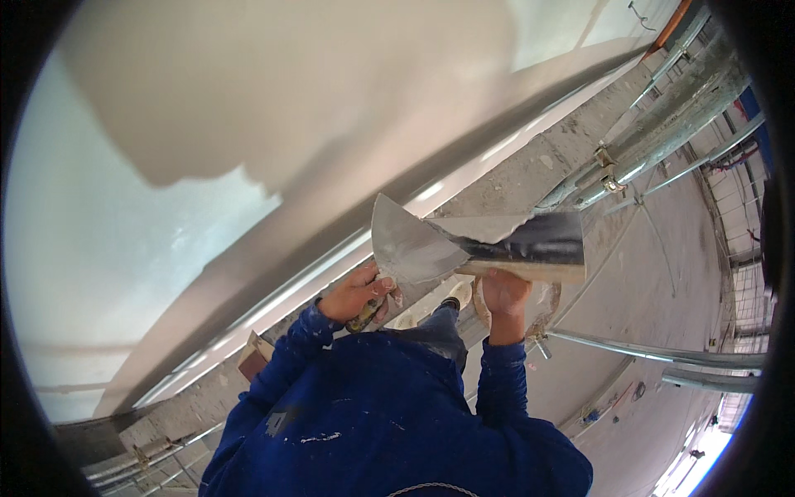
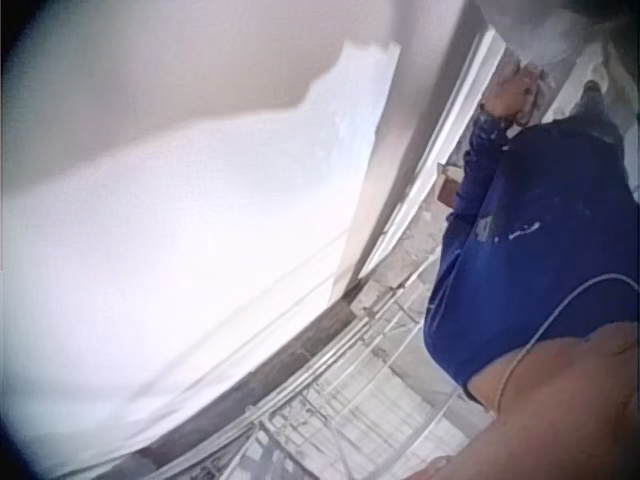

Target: The person applies plaster to a curved ceiling surface using a trowel and a hawk. They repeatedly scoop plaster from the hawk and smooth it onto the ceiling, working along the curve of the structure.

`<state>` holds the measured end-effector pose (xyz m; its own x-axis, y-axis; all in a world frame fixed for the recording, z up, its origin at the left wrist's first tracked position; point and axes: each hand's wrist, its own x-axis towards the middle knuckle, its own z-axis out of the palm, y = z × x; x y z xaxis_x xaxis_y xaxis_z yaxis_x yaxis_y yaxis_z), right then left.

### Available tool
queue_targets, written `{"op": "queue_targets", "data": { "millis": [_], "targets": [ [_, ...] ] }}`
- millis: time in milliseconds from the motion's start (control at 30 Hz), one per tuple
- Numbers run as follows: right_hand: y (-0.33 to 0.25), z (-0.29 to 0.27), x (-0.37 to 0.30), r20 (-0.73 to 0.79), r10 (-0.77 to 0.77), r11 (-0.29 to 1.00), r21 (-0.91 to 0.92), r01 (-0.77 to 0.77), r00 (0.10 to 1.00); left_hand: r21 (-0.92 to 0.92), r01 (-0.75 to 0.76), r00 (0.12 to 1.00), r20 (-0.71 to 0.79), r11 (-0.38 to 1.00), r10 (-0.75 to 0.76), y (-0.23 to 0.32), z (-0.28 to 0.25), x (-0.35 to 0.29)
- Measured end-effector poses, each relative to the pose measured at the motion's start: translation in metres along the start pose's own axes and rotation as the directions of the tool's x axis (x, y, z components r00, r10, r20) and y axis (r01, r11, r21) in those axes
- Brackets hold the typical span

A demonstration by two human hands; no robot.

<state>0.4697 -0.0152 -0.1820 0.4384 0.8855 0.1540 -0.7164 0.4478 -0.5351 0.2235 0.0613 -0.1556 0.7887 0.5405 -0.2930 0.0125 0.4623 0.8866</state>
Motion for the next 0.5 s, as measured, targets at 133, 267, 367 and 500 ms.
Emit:
{"op": "queue_targets", "data": {
  "millis": [133,267,367,500],
  "targets": [
    [-0.016,-0.036,-0.021,0.107,0.031,0.914,-0.406,0.015,0.994,-0.006,0.071,0.997,0.030,0.997,-0.071,0.012,0.023,0.005],
    [-0.045,-0.003,-0.014,0.132,0.070,0.602,-0.796,0.064,0.989,-0.097,0.097,0.995,-0.014,0.991,-0.099,0.028,0.054,0.013],
    [-0.053,-0.008,0.001,0.312,0.118,0.555,-0.808,0.198,0.943,-0.092,0.097,0.991,0.105,0.991,-0.088,0.035,0.057,0.028],
    [-0.039,-0.042,0.016,0.347,0.206,0.590,-0.790,0.167,0.915,-0.198,-0.017,0.995,0.095,0.980,0.037,0.054,0.069,0.057]
  ]
}}
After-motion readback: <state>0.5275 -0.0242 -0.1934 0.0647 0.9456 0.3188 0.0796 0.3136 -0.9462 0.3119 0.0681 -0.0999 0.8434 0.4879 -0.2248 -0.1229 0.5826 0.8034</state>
